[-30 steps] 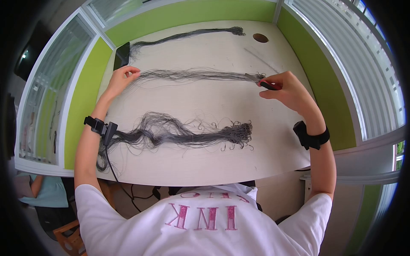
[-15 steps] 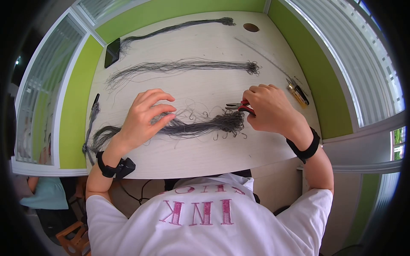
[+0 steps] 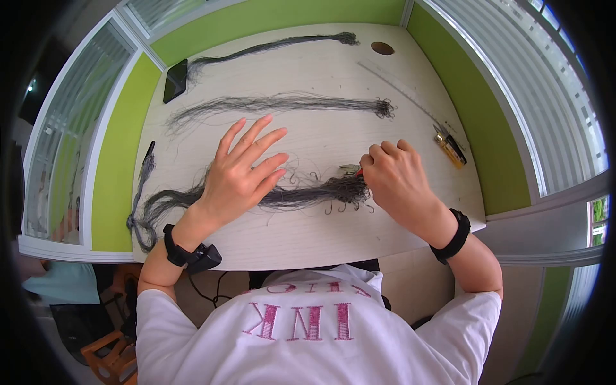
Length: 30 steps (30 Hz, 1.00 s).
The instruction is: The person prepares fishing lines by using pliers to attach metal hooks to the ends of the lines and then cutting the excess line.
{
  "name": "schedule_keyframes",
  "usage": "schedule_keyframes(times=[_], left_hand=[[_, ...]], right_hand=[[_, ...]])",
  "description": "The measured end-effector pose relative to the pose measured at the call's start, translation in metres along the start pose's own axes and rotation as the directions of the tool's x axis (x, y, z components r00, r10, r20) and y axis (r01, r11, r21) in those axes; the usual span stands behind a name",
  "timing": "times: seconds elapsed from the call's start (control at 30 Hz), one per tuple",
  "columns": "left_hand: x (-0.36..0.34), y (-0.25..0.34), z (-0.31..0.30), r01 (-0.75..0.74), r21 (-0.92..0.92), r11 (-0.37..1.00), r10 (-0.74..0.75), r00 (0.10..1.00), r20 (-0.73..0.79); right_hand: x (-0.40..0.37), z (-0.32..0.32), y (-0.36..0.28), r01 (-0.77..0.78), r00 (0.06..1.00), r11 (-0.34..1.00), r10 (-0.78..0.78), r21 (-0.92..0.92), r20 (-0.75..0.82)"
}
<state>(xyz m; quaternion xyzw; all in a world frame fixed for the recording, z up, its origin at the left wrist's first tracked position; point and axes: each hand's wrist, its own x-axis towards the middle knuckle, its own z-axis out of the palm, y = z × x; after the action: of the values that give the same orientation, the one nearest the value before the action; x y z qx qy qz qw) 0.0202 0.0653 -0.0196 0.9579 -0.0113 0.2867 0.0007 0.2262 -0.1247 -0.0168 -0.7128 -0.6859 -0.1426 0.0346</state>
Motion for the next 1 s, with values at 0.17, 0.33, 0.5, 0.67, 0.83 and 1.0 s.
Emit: schedule_keyframes(times=[0.17,0.33,0.5,0.67,0.83,1.0], left_hand=[[0.003,0.004,0.003,0.017,-0.032,0.999,-0.018,0.999,-0.026],[0.011,0.004,0.011,0.193,-0.396,0.898,-0.247,0.965,-0.089],[0.013,0.006,-0.001,0.495,-0.743,0.451,-0.498,0.83,0.251],[0.009,0.006,0.001,0.188,-0.247,0.951,-0.235,0.955,-0.179],[0.005,0.003,0.006,0.027,0.011,1.0,-0.023,0.967,-0.253],[0.002,0.003,0.011,0.0,0.0,1.0,0.0,0.965,-0.261]], right_hand=[[0.007,-0.018,0.002,-0.044,0.984,0.998,0.05,0.039,-0.172],[0.014,-0.038,-0.009,-0.009,0.949,0.998,0.026,0.057,-0.315],[0.02,-0.043,-0.018,0.05,0.935,0.994,-0.011,0.101,-0.354],[0.027,-0.038,-0.022,0.096,0.927,0.988,-0.046,0.117,-0.372],[0.029,-0.039,-0.027,0.109,0.932,0.988,-0.062,0.113,-0.357],[0.028,-0.037,-0.027,0.108,0.93,0.987,-0.058,0.118,-0.363]])
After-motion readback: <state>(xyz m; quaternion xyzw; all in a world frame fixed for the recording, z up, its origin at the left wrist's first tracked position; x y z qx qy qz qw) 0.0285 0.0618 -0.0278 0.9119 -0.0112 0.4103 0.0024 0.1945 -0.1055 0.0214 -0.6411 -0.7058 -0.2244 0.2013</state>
